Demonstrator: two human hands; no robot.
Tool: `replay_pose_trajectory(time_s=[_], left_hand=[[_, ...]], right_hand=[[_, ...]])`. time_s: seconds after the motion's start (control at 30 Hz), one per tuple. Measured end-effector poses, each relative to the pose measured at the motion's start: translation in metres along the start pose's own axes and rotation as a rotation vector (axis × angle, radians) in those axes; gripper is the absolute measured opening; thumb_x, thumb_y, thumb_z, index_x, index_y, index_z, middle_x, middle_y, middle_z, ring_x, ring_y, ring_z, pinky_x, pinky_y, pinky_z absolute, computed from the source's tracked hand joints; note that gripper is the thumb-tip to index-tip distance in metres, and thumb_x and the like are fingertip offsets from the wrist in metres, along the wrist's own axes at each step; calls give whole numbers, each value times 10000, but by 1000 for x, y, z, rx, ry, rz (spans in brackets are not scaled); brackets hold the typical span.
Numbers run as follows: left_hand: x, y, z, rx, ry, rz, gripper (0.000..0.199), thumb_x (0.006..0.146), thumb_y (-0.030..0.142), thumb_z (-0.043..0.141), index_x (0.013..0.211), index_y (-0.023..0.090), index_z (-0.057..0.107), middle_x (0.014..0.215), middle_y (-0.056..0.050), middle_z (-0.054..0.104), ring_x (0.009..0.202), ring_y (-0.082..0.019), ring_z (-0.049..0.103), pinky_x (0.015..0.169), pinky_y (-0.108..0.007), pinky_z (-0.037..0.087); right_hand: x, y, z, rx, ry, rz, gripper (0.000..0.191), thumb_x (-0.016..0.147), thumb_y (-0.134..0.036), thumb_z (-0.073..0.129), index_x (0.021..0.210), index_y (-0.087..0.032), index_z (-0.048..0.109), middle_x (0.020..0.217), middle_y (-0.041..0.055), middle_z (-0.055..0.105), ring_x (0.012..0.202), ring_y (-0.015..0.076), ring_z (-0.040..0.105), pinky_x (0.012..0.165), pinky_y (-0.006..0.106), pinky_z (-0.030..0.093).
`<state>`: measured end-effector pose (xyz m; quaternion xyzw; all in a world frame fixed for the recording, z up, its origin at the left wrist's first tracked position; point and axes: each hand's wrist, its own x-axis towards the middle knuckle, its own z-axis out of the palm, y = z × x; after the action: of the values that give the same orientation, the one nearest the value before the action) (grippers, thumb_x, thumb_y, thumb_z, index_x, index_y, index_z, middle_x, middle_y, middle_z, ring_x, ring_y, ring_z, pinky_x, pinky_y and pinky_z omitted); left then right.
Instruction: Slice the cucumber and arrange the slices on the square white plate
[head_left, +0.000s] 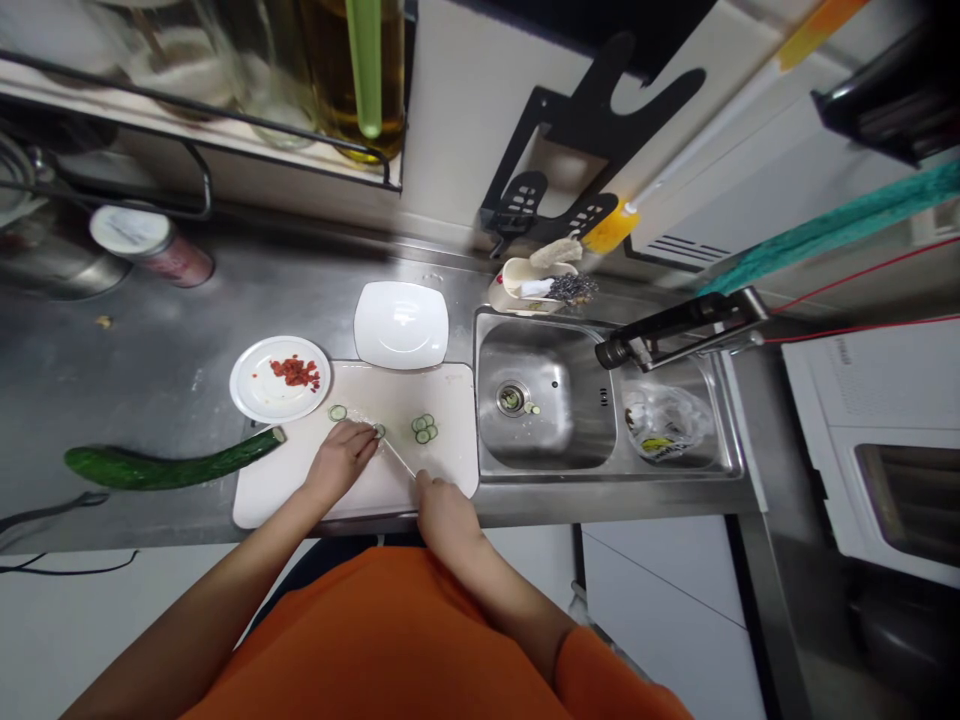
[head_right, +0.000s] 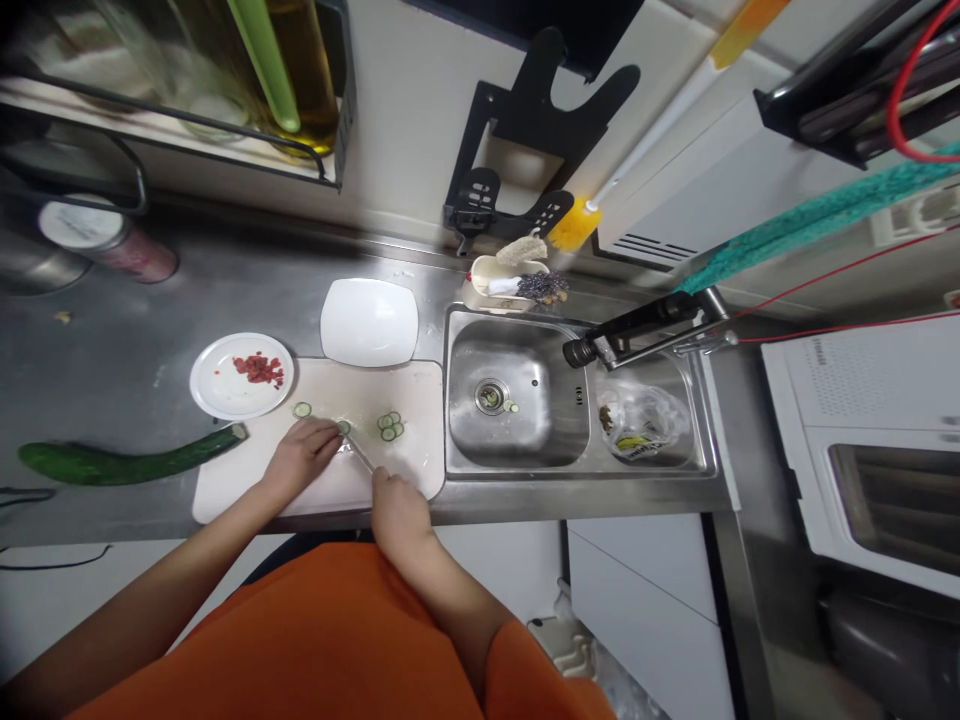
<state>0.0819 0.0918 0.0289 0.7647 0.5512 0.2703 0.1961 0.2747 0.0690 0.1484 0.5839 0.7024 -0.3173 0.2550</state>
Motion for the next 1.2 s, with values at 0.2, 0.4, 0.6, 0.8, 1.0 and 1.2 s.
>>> replay_pose_trajectory(time_s=[0.2,0.4,0.6,0.8,1.0,1.2], left_hand=[[0,-1,0,1,-9,-3,219,886,292,508,903,182,697,957,-79,691,915,-188,596,879,-354,486],[0,-1,0,11,-17,7,221,889,294,501,900,181,691,958,-82,689,905,-190,599,879,-360,481],[2,-2,-1,0,-50,-54,238,881,315,503,1005,185,658,971,-86,684,917,-206,604,881,-376,475],[10,1,-1,-9,-105,-130,258,870,263,463,1036,180,642,959,-91,654,893,-202,594,822,-337,491],[19,12,-12,-36,-164,-181,191,835,206,439,823,194,629,832,-49,644,819,-178,581,782,-295,463],[22,0,-43,32,-164,-290,196,830,268,451,819,221,641,816,-15,681,759,-164,610,694,-246,450]], right_hand=[[2,-3,0,33,-33,9,326,889,-38,303,1125,-153,495,938,123,654,931,228,643,718,287,499],[5,-9,-1,74,-65,26,327,878,-26,320,1118,-144,507,947,132,661,943,229,644,729,290,494],[-6,1,-5,72,-96,45,380,850,-3,303,1122,-154,519,964,127,664,960,231,636,738,285,485],[-21,21,-3,49,-120,49,399,814,2,326,1109,-172,530,908,108,672,914,237,648,707,280,484],[-23,22,1,60,-107,37,426,801,11,315,1123,-166,532,918,118,670,921,240,645,714,290,483],[-22,24,-3,65,-100,34,399,808,1,327,1103,-164,539,929,126,667,911,246,647,706,293,481]])
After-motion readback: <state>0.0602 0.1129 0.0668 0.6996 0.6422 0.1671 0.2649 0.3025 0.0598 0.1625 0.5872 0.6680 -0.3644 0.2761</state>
